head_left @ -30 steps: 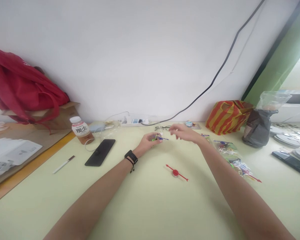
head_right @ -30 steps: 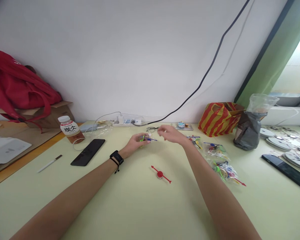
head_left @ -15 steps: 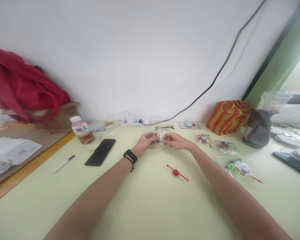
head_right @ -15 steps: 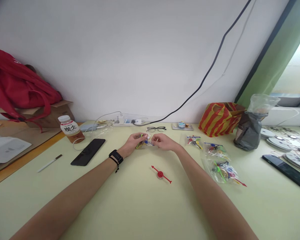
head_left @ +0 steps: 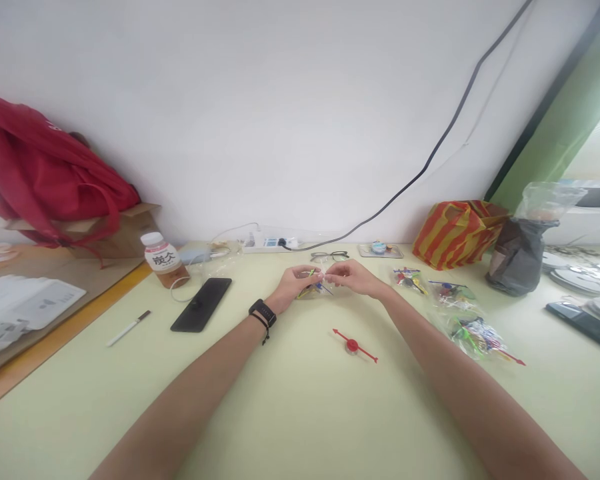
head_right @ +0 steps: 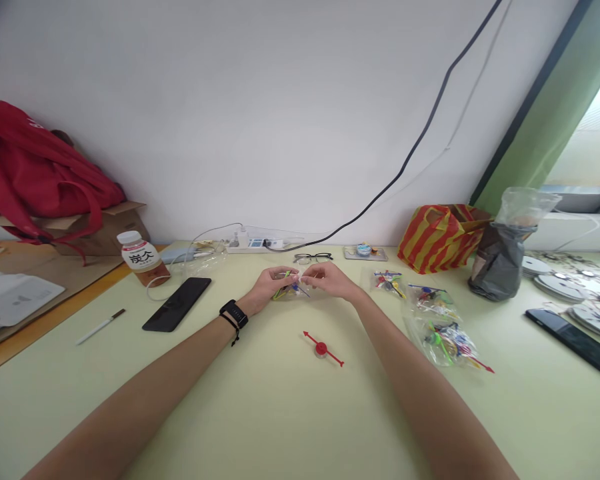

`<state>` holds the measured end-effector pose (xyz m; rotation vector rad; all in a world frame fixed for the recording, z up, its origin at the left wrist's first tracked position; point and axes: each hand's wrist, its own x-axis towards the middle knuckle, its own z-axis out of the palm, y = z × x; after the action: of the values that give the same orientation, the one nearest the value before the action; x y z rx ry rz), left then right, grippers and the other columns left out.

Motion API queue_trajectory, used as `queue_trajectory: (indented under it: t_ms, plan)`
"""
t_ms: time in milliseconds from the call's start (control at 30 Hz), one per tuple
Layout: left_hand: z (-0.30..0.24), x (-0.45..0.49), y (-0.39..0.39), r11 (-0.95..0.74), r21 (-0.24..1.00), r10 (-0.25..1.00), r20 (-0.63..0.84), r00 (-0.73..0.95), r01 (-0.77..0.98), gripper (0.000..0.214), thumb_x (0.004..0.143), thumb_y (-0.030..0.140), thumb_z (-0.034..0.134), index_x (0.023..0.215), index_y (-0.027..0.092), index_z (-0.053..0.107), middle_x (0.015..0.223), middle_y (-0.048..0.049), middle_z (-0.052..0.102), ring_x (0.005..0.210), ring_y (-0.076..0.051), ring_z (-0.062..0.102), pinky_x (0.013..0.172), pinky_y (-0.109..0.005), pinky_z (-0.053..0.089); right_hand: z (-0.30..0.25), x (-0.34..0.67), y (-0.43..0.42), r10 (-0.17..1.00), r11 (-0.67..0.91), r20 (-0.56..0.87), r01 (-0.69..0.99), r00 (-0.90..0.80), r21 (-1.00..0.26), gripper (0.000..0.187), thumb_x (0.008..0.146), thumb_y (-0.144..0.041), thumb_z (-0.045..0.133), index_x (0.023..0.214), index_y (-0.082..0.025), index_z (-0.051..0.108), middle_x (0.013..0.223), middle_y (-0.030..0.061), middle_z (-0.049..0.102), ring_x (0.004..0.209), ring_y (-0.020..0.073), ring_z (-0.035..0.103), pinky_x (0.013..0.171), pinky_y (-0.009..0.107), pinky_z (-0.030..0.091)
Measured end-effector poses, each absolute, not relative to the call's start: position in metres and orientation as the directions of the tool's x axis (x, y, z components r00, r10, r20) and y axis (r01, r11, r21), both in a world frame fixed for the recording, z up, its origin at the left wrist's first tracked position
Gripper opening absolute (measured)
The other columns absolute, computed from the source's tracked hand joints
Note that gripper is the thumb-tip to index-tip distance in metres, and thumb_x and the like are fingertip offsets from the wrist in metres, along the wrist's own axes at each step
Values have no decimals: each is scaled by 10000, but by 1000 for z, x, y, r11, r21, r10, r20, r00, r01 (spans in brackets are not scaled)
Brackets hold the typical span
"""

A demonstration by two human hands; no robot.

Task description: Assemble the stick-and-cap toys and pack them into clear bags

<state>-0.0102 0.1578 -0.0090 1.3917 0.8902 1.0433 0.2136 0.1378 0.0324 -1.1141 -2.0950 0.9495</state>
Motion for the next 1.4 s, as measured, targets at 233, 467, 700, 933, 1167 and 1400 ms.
queue_trajectory:
  t_ms: [233,467,700,933,1167,1400]
  plan:
    - [-11,-5,158,-144,989,942,142,305,-16,536,800,604,820,1078,146,812,1077,-140,807,899,-212,733,862,-329,553,51,234,142,924,300,17,697,-382,-651,276,889,-410,657,870,-149,742,899,104,749,756,197,662,661,293,483]
    - [-10,-4,153,-178,983,920,147,363,53,614,737,519,902,1210,152,766,1022,-127,810,881,-223,746,817,-330,566,67,213,112,576,363,-477,730,-664,-579,401,699,-424,859,1027,-225,745,923,32,770,772,194,706,613,245,465]
    - [-11,-4,153,-212,973,903,161,399,87,664,705,493,926,1221,117,744,1056,-153,801,922,-248,747,810,-337,570,63,182,103,437,412,-446,615,-781,-673,140,738,-215,740,869,-167,748,786,18,760,718,182,720,645,248,516]
    - [-12,-3,146,-241,966,889,182,419,92,709,749,488,900,1322,124,696,1027,-151,805,833,-243,750,745,-339,567,114,229,100,788,317,53,331,-614,-889,242,844,-362,777,988,-169,760,896,70,797,838,211,759,811,330,612]
    - [-13,0,144,-319,942,867,248,433,100,694,714,461,926,1304,164,714,1055,-129,802,939,-244,745,907,-375,550,135,242,89,904,401,356,180,-237,-898,333,792,-468,864,977,-198,801,1031,93,810,1061,289,753,961,424,608]
    - [-15,1,142,-397,903,852,297,431,163,699,736,487,903,1339,194,704,1079,-113,797,913,-230,721,855,-341,535,136,228,88,891,444,453,248,-21,-861,329,813,-477,841,912,-169,780,822,83,787,837,257,788,814,400,671]
